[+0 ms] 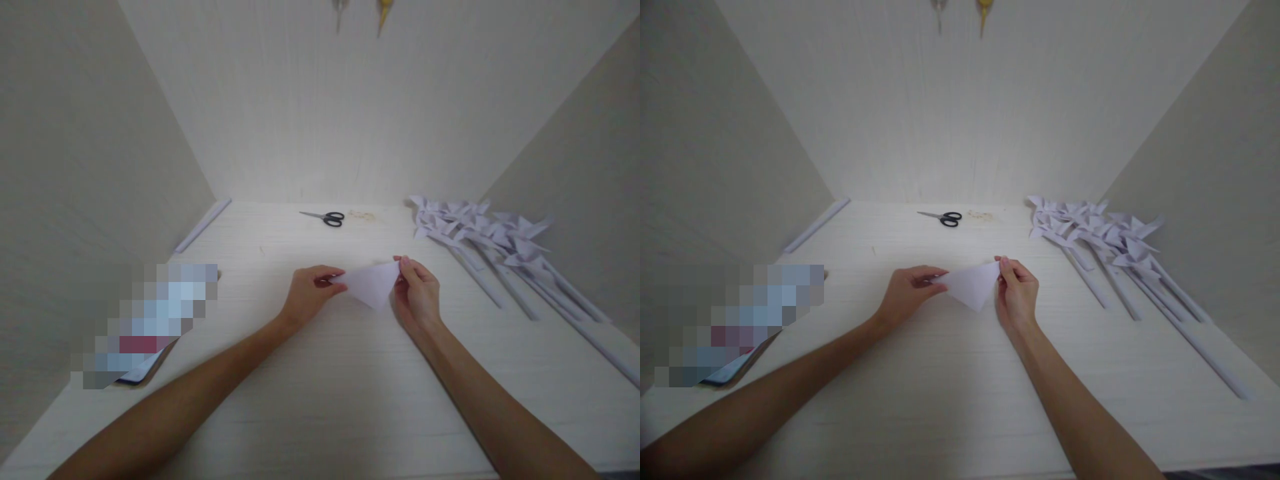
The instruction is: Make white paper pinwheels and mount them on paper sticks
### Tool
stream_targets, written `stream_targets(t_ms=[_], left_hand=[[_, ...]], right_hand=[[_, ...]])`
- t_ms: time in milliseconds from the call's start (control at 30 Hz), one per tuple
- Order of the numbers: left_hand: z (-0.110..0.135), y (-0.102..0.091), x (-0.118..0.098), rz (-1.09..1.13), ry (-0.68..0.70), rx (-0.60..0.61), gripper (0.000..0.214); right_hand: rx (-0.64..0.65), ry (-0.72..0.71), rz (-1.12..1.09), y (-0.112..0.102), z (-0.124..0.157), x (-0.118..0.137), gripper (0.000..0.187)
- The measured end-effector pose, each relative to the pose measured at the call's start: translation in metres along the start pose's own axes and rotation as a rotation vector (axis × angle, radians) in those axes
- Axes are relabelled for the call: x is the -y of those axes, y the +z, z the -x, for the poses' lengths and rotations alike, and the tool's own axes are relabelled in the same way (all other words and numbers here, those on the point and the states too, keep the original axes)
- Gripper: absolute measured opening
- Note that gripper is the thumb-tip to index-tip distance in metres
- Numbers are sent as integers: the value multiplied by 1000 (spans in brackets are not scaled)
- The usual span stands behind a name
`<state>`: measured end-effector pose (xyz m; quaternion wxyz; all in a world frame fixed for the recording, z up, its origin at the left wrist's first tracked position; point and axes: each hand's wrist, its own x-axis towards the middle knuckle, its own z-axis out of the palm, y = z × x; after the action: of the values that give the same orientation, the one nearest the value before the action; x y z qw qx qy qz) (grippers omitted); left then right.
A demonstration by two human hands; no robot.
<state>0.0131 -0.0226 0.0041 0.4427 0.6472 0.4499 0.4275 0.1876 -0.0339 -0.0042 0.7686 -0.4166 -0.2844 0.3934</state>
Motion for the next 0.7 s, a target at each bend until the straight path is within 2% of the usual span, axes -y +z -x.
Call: stream_targets(t_ms=[133,267,400,600,700], left_hand=[[0,2,-1,85,-77,-54,29],[-1,2,-2,182,-101,-112,30],[1,3,-4,177,-52,-112,42],[9,3,-10,5,65,-110,36],[9,4,-10,15,107,-168,35]], right_hand=[[26,-54,34,-1,-2,1,12],[50,-43,45,-1,-2,3,9],[40,-18,-1,-1,-3,5,13],[18,-15,-7,-3,-5,4,15],[19,-26,-3,-3,-4,3,13]])
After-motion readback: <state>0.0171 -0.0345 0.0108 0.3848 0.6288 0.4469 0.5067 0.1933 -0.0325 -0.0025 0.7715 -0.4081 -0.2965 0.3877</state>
